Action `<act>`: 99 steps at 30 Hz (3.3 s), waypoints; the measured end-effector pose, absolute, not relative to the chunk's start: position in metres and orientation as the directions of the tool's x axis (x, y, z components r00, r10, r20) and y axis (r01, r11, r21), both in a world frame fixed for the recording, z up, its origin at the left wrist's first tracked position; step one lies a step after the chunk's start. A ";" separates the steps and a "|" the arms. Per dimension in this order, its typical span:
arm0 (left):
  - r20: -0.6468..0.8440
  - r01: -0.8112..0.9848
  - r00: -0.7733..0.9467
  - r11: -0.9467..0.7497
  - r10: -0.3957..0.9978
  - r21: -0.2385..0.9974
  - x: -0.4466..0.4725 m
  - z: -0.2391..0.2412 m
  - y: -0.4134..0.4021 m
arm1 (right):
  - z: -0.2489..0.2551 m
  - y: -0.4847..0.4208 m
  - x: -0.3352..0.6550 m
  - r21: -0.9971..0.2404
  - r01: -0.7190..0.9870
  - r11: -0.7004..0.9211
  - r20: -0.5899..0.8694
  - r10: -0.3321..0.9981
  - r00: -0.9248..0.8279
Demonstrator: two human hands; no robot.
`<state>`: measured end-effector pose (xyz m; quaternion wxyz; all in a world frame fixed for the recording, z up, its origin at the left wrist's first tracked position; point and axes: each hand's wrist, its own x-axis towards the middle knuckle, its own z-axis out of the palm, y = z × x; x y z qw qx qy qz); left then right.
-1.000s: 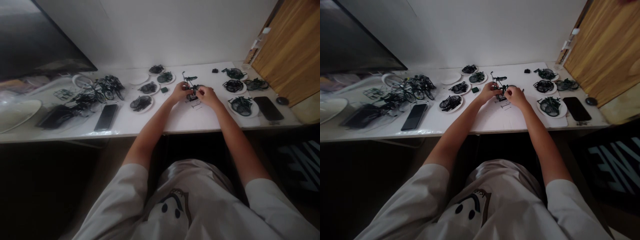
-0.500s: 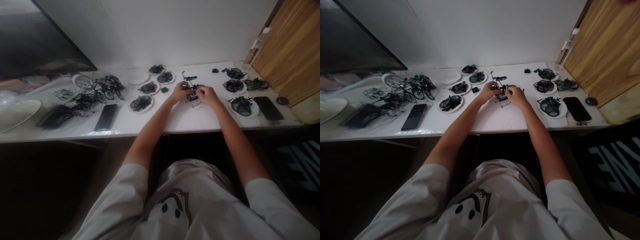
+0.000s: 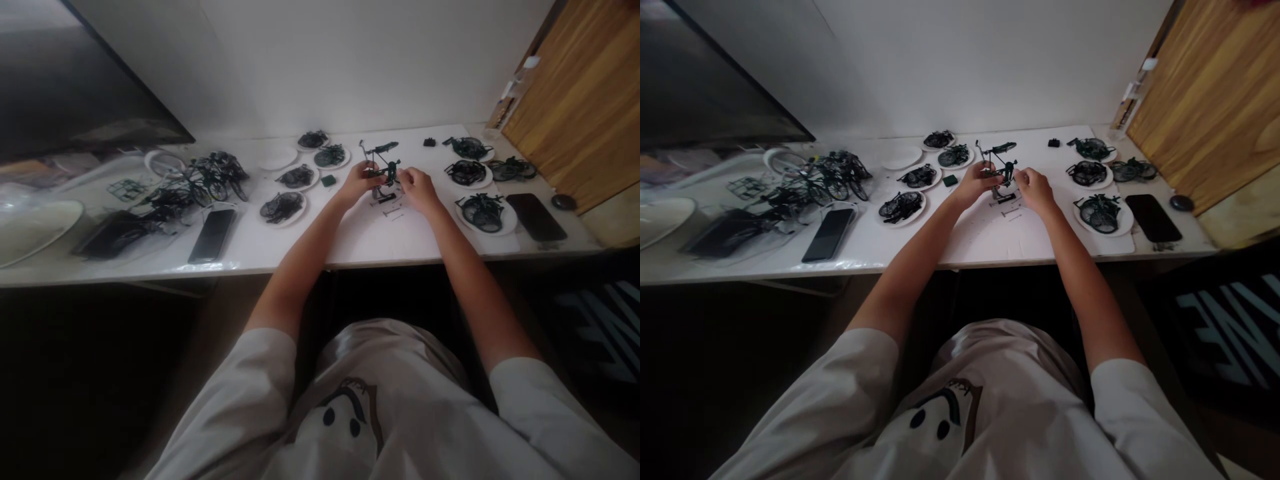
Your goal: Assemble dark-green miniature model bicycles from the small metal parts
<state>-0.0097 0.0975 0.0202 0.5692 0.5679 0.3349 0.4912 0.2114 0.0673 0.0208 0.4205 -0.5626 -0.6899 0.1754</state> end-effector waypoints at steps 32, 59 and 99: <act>0.313 0.098 0.008 -0.312 0.950 0.945 -0.010 0.017 0.105 | 0.026 0.068 0.205 -0.722 0.435 0.538 0.639 0.761 0.118; 0.332 -0.109 0.097 -0.322 0.938 0.941 0.008 0.023 0.091 | 0.031 0.056 0.193 -0.470 0.685 0.557 0.683 0.721 -0.117; 0.281 -0.164 0.028 -0.273 0.959 0.948 0.010 0.035 0.081 | 0.039 0.050 0.198 -0.562 0.627 0.540 0.670 0.741 -0.037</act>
